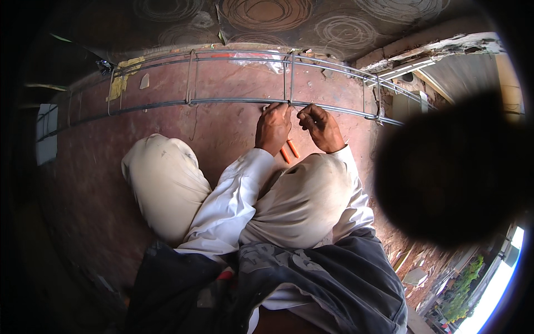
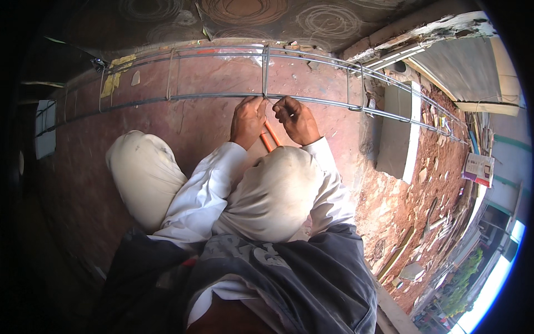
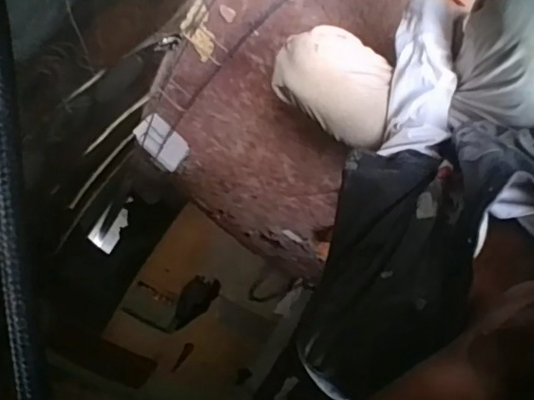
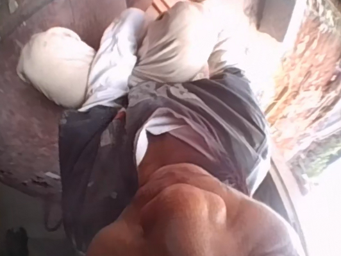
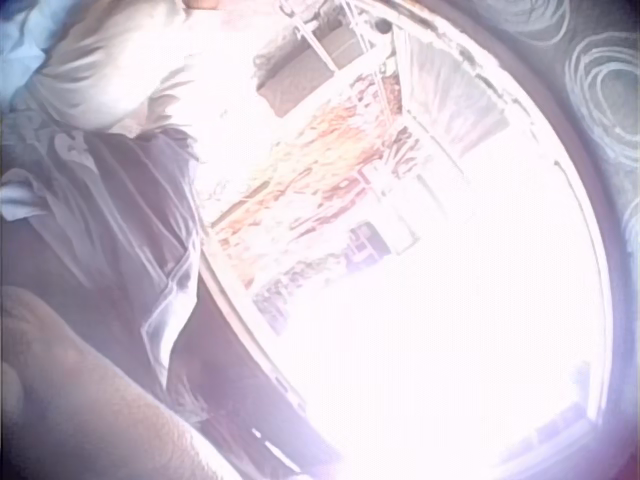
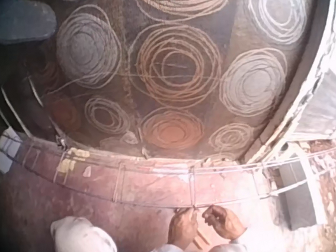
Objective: The person uses pliers to tie wire around intersecting rebar rods, securing a rebar cage on the ground. The person moves along the structure, repeatedly wrapping and twisting wire to fasten joints.
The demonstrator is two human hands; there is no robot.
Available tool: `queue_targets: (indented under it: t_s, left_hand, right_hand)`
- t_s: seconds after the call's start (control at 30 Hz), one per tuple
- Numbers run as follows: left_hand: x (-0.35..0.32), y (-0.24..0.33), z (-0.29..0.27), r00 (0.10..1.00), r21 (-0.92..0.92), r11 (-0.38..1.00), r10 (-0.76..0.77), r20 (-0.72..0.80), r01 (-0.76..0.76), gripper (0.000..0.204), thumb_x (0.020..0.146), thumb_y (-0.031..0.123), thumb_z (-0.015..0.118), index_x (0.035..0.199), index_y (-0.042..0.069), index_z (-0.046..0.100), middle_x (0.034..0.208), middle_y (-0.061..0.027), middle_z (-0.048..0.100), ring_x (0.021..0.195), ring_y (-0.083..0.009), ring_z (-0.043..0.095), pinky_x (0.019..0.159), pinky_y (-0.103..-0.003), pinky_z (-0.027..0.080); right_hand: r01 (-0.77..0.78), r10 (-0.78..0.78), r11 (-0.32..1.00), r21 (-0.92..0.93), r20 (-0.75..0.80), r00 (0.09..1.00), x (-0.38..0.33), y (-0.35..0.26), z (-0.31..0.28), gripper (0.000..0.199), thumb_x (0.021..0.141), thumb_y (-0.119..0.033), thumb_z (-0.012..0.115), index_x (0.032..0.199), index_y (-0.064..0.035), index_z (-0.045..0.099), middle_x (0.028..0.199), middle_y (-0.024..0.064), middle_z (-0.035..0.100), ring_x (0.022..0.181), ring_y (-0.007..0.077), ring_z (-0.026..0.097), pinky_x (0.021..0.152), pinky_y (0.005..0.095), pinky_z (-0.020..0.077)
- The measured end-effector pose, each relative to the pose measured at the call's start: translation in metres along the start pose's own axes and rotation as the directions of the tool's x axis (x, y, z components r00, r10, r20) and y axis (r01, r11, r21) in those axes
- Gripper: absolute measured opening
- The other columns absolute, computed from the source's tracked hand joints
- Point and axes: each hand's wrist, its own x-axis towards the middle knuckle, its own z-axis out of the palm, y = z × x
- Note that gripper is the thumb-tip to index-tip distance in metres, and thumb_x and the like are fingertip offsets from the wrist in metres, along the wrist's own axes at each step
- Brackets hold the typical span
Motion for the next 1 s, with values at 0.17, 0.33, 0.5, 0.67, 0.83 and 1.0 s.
queue_targets:
  t_s: [0.17, 0.33, 0.5, 0.67, 0.83, 1.0]
  left_hand:
    - [0.002, -0.003, -0.005, 0.998, 0.01, 1.0, 0.01, 0.068, -0.011, 0.015, 0.091, 0.011, 0.057, 0.089, -0.003, 0.063, 0.078, -0.0231, 0.06, 0.077, -0.041, 0.059, 0.068, -0.046, 0.045]
    - [0.012, 0.014, -0.02, 0.978, -0.026, 0.993, -0.108, 0.181, 0.115, 0.029, 0.092, 0.023, 0.06, 0.082, -0.004, 0.063, 0.07, -0.0229, 0.061, 0.065, -0.0398, 0.059, 0.062, -0.045, 0.045]
    - [0.012, 0.018, -0.013, 0.958, 0.028, 0.973, -0.232, 0.169, 0.23, 0.037, 0.093, 0.036, 0.058, 0.089, 0.001, 0.069, 0.071, -0.0237, 0.061, 0.065, -0.0402, 0.06, 0.064, -0.045, 0.047]
    - [0.008, 0.009, -0.008, 0.991, 0.049, 0.992, -0.121, 0.052, 0.118, 0.034, 0.093, 0.033, 0.059, 0.089, 0.001, 0.07, 0.072, -0.0225, 0.063, 0.066, -0.0392, 0.061, 0.064, -0.046, 0.047]
    - [0.002, 0.009, -0.016, 0.978, -0.102, 0.972, -0.207, 0.039, 0.21, 0.03, 0.093, 0.025, 0.056, 0.085, -0.001, 0.069, 0.071, -0.0194, 0.065, 0.067, -0.0367, 0.063, 0.064, -0.045, 0.049]
    - [-0.006, -0.003, 0.006, 0.998, -0.043, 0.999, 0.001, -0.058, -0.004, 0.028, 0.095, 0.024, 0.052, 0.091, 0.001, 0.066, 0.079, -0.0187, 0.063, 0.076, -0.0362, 0.063, 0.073, -0.045, 0.049]
  right_hand:
    - [0.055, -0.184, 0.891, -0.451, -0.25, 0.951, -0.002, 0.016, 0.019, 0.01, 0.091, -0.009, 0.061, 0.096, -0.0011, 0.063, 0.086, 0.0166, 0.066, 0.077, 0.0321, 0.065, 0.068, 0.0373, 0.0505]
    - [0.097, -0.336, 0.831, -0.548, -0.355, 0.872, 0.004, 0.028, 0.033, 0.01, 0.088, -0.008, 0.063, 0.096, -0.0041, 0.065, 0.088, 0.0173, 0.065, 0.081, 0.039, 0.063, 0.068, 0.0418, 0.0502]
    - [0.067, -0.327, 0.858, -0.51, -0.44, 0.837, 0.0, 0.028, 0.036, 0.012, 0.087, -0.009, 0.065, 0.099, -0.0056, 0.066, 0.088, 0.0168, 0.065, 0.079, 0.0388, 0.063, 0.067, 0.0408, 0.0506]
    - [0.007, -0.1, 0.987, -0.164, -0.57, 0.816, -0.011, 0.01, 0.048, 0.013, 0.088, -0.01, 0.066, 0.094, 0.0012, 0.067, 0.08, 0.0102, 0.065, 0.064, 0.0187, 0.062, 0.057, 0.0307, 0.0478]
    - [-0.189, 0.351, 0.841, 0.507, -0.244, 0.904, -0.012, 0.002, 0.053, 0.027, 0.091, -0.015, 0.064, 0.113, 0.0014, 0.067, 0.085, 0.0057, 0.065, 0.068, 0.0098, 0.058, 0.059, 0.0228, 0.0466]
    - [-0.292, 0.54, 0.601, 0.744, -0.108, 0.835, -0.012, -0.014, 0.039, 0.038, 0.091, -0.019, 0.06, 0.124, 0.0003, 0.06, 0.099, 0.0023, 0.063, 0.077, 0.0085, 0.051, 0.067, 0.0213, 0.0413]
